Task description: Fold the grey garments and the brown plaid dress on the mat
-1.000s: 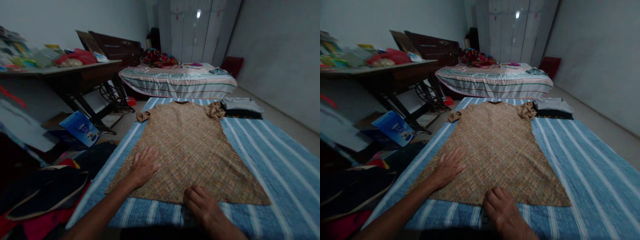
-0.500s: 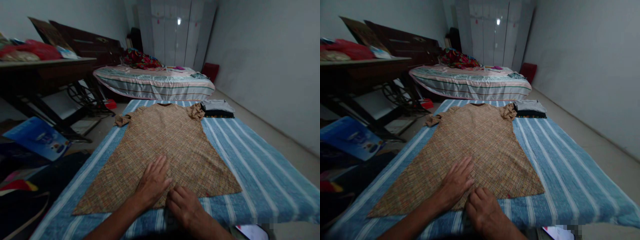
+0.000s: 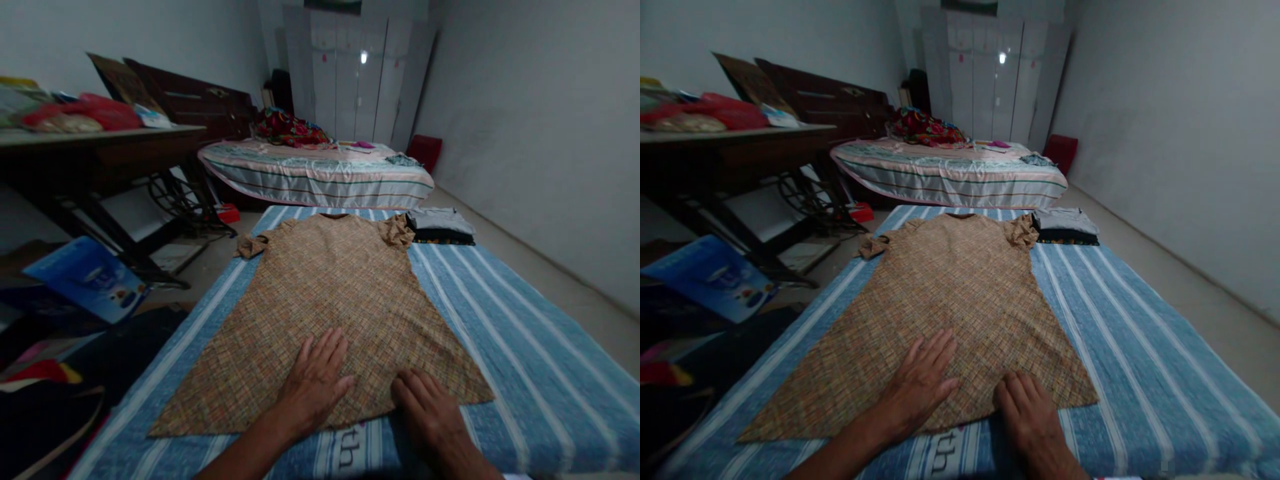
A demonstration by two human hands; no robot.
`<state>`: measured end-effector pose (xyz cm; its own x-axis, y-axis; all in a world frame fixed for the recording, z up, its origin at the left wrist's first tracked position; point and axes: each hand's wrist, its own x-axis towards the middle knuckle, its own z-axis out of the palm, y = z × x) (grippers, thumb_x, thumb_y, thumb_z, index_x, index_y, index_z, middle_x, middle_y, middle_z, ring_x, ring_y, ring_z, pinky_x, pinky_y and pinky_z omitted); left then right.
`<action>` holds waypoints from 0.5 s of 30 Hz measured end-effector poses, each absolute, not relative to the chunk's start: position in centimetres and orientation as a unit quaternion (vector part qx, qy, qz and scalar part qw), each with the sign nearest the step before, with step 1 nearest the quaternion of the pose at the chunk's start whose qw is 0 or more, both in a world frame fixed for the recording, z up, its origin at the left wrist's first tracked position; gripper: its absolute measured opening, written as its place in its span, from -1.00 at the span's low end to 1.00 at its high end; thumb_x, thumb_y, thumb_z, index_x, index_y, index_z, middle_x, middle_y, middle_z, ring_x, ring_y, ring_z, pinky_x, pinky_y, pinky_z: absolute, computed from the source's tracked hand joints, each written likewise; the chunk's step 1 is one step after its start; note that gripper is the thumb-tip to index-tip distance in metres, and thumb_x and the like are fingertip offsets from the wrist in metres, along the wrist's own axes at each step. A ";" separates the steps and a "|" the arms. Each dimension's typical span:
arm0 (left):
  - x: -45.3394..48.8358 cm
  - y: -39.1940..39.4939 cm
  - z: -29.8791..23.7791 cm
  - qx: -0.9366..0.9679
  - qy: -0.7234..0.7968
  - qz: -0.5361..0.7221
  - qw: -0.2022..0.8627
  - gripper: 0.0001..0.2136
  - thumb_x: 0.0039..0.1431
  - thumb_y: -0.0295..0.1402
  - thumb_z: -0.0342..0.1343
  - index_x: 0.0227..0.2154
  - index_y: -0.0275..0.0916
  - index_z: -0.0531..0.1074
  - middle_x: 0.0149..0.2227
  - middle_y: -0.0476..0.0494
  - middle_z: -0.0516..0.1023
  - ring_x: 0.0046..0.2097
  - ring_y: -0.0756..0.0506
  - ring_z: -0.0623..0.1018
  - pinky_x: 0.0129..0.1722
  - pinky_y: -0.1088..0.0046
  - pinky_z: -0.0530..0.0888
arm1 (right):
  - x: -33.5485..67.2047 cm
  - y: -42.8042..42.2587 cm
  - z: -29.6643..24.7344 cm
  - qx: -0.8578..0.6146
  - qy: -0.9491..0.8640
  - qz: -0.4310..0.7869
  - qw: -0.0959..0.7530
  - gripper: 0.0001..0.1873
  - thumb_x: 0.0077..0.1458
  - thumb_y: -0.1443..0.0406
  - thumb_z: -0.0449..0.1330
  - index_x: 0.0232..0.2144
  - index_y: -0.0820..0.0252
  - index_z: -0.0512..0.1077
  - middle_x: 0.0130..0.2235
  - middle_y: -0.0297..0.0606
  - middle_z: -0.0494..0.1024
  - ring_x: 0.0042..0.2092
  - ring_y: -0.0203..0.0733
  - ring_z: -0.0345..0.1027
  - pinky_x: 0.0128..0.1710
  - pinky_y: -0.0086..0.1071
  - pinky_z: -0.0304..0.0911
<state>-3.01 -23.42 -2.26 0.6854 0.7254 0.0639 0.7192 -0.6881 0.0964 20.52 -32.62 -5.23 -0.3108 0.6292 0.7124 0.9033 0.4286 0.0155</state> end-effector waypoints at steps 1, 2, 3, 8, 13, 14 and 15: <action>-3.0 -23.4 -2.3 0.918 0.393 0.050 0.031 -0.45 0.33 -0.03 -0.18 0.29 -0.17 0.12 0.33 -0.23 0.13 0.33 -0.23 0.13 0.28 0.03 0.05 | 21.3 -32.9 -5.4 -0.495 -0.785 -0.211 0.306 -0.68 0.21 0.47 -0.10 -0.18 0.22 0.43 -0.19 -0.11 0.54 -0.11 -0.10 0.39 -0.14 -0.22 0.34; -3.0 -23.4 -2.4 0.918 0.393 0.050 0.031 -0.45 0.33 -0.03 -0.19 0.28 -0.18 0.13 0.32 -0.24 0.13 0.33 -0.24 0.14 0.27 0.02 0.04 | 22.1 -33.1 -5.6 -0.505 -0.784 -0.209 0.294 -0.68 0.21 0.46 -0.09 -0.17 0.22 0.44 -0.19 -0.11 0.54 -0.11 -0.10 0.40 -0.14 -0.22 0.35; -2.9 -23.3 -2.4 0.917 0.394 0.048 0.031 -0.45 0.33 -0.03 -0.19 0.28 -0.19 0.14 0.32 -0.26 0.14 0.33 -0.24 0.14 0.27 0.02 0.04 | 22.8 -33.4 -5.7 -0.517 -0.780 -0.204 0.287 -0.68 0.21 0.46 -0.08 -0.16 0.22 0.44 -0.19 -0.11 0.54 -0.11 -0.10 0.40 -0.14 -0.22 0.36; -2.9 -23.3 -2.5 0.917 0.396 0.042 0.022 -0.44 0.33 -0.04 -0.18 0.28 -0.22 0.15 0.32 -0.26 0.14 0.32 -0.25 0.15 0.28 0.02 0.02 | 24.9 -34.1 -5.1 -0.514 -0.798 -0.188 0.253 -0.75 0.23 0.39 -0.01 -0.11 0.25 0.42 -0.14 -0.08 0.55 -0.07 -0.08 0.42 -0.12 -0.21 0.38; -2.9 -23.2 -2.6 0.918 0.394 0.052 0.012 -0.46 0.33 -0.04 -0.19 0.26 -0.19 0.18 0.31 -0.24 0.17 0.31 -0.24 0.18 0.27 0.07 0.03 | 25.9 -34.6 -4.3 -0.507 -0.821 -0.175 0.195 -0.63 0.18 0.46 -0.05 -0.03 0.21 0.40 -0.07 -0.10 0.53 -0.01 -0.12 0.39 -0.09 -0.25 0.37; -2.9 -23.2 -2.6 0.917 0.395 0.052 0.013 -0.46 0.33 -0.04 -0.19 0.26 -0.20 0.18 0.31 -0.24 0.17 0.31 -0.24 0.18 0.27 0.06 0.03 | 26.0 -34.7 -4.3 -0.516 -0.817 -0.175 0.187 -0.59 0.14 0.50 -0.07 -0.02 0.21 0.39 -0.05 -0.10 0.52 0.00 -0.11 0.38 -0.09 -0.24 0.36; -2.8 -23.2 -2.6 0.917 0.396 0.052 0.016 -0.45 0.33 -0.04 -0.20 0.26 -0.20 0.19 0.31 -0.25 0.17 0.31 -0.24 0.18 0.27 0.06 0.03 | 26.1 -34.8 -4.2 -0.525 -0.814 -0.175 0.179 -0.56 0.11 0.52 -0.07 -0.02 0.21 0.38 -0.04 -0.10 0.51 0.01 -0.11 0.37 -0.08 -0.24 0.35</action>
<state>-2.84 -23.16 -2.60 0.6814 0.7271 0.0837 0.7238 -0.6864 0.0700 26.14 -34.81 -4.22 -0.3852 0.7915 0.4745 0.9166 0.3876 0.0976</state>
